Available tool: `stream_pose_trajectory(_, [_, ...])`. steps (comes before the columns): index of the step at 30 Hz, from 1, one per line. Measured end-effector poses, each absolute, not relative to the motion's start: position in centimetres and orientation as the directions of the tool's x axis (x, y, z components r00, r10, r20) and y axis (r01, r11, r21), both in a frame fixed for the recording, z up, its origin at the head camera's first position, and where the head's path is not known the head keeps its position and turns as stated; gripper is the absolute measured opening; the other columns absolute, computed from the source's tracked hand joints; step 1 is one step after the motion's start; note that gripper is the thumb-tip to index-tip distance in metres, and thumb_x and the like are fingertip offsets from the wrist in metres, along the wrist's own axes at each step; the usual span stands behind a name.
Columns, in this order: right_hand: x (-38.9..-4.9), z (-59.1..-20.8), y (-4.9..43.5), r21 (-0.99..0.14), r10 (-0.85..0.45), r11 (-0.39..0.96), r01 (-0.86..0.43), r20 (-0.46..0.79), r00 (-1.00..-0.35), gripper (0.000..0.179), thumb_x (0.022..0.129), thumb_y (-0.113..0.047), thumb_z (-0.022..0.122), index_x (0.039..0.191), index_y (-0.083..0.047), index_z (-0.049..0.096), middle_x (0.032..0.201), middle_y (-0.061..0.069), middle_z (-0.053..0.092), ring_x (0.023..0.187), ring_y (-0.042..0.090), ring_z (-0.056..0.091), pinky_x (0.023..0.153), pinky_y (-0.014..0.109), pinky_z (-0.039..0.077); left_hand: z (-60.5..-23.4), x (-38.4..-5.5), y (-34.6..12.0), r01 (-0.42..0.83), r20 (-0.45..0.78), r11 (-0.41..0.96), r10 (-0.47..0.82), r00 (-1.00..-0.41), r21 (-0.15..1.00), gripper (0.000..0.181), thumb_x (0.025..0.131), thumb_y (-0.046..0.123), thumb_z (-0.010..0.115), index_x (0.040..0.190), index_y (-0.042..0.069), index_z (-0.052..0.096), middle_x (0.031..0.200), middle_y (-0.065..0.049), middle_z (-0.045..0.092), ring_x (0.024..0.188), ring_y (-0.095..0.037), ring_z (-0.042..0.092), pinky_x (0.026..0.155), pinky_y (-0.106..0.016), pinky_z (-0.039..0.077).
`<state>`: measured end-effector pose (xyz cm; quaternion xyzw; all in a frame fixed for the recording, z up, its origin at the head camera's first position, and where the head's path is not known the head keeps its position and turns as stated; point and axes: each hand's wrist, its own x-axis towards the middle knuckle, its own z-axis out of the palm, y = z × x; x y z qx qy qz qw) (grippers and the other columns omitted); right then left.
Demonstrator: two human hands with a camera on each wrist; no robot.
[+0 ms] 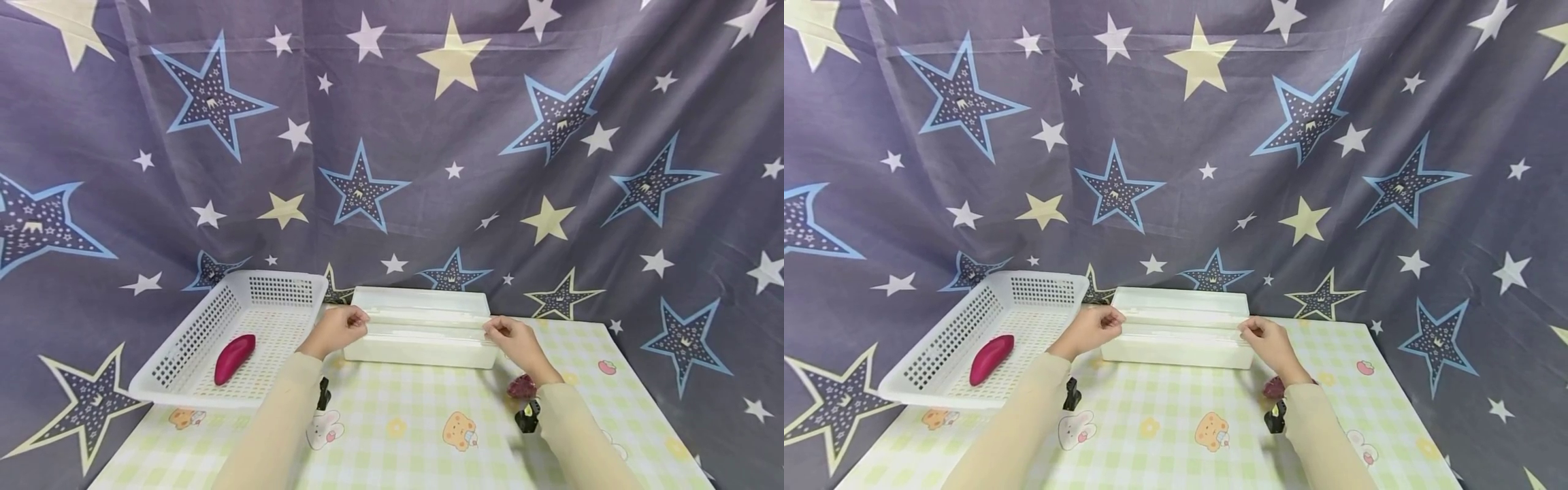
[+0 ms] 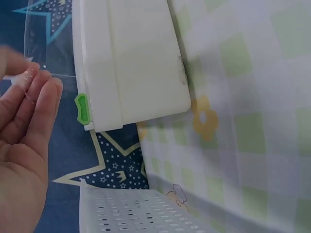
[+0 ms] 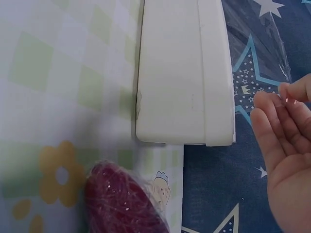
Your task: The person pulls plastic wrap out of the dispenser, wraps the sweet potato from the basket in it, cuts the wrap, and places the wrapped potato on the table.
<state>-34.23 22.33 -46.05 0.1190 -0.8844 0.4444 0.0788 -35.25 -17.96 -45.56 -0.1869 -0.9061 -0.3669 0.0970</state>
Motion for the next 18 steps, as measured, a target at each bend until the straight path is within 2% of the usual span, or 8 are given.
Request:
stream_pose_trajectory(2, [-34.20, -46.06, 22.34, -0.765, -0.144, 0.582, -0.275, 0.236, -0.961, 0.020, 0.101, -0.019, 0.060, 0.107, -0.002, 0.070, 0.100, 0.007, 0.072, 0.091, 0.020, 0.067, 0.077, 0.032, 0.054, -45.59, -35.22, -18.01, 0.420, 0.328, 0.657, 0.267, -0.906, 0.626, 0.016, 0.088, 0.003, 0.065, 0.100, 0.004, 0.074, 0.089, -0.001, 0.071, 0.081, -0.013, 0.065, 0.078, -0.032, 0.056])
stream_pose_trajectory(5, [-34.20, -46.12, 22.33, -0.763, -0.139, 0.592, -0.258, 0.219, -0.966, 0.019, 0.099, -0.019, 0.064, 0.108, -0.004, 0.070, 0.099, 0.006, 0.070, 0.091, 0.020, 0.065, 0.078, 0.034, 0.054, -45.57, -35.18, -18.13, 0.419, 0.351, 0.676, 0.246, -0.904, 0.606, 0.012, 0.090, 0.001, 0.070, 0.099, 0.005, 0.076, 0.089, -0.002, 0.072, 0.083, -0.016, 0.068, 0.079, -0.033, 0.057])
stream_pose_trajectory(10, [-34.30, -46.40, 22.35, -0.765, -0.154, 0.586, -0.267, 0.218, -0.964, 0.025, 0.094, -0.018, 0.072, 0.114, -0.003, 0.068, 0.103, 0.007, 0.070, 0.095, 0.023, 0.066, 0.082, 0.036, 0.056, -45.43, -35.22, -18.13, 0.406, 0.368, 0.712, 0.219, -0.903, 0.572, 0.008, 0.091, 0.008, 0.074, 0.099, 0.008, 0.078, 0.089, -0.001, 0.074, 0.084, -0.018, 0.069, 0.080, -0.036, 0.057])
stream_pose_trajectory(15, [-34.30, -46.64, 22.49, -0.759, -0.199, 0.564, -0.325, 0.257, -0.946, 0.030, 0.090, -0.010, 0.075, 0.116, 0.002, 0.066, 0.106, 0.012, 0.069, 0.097, 0.026, 0.066, 0.085, 0.038, 0.056, -45.32, -35.27, -17.97, 0.407, 0.375, 0.712, 0.214, -0.902, 0.572, 0.009, 0.093, 0.013, 0.074, 0.099, 0.009, 0.078, 0.090, 0.000, 0.074, 0.079, -0.014, 0.068, 0.074, -0.033, 0.057])
stream_pose_trajectory(18, [-34.35, -46.76, 22.53, -0.730, -0.208, 0.582, -0.358, 0.291, -0.934, 0.024, 0.091, -0.006, 0.074, 0.113, 0.001, 0.068, 0.104, 0.010, 0.069, 0.095, 0.025, 0.067, 0.086, 0.038, 0.056, -45.25, -35.23, -17.95, 0.404, 0.379, 0.712, 0.206, -0.902, 0.574, 0.009, 0.093, 0.015, 0.073, 0.099, 0.011, 0.078, 0.089, 0.002, 0.074, 0.076, -0.011, 0.066, 0.071, -0.032, 0.056])
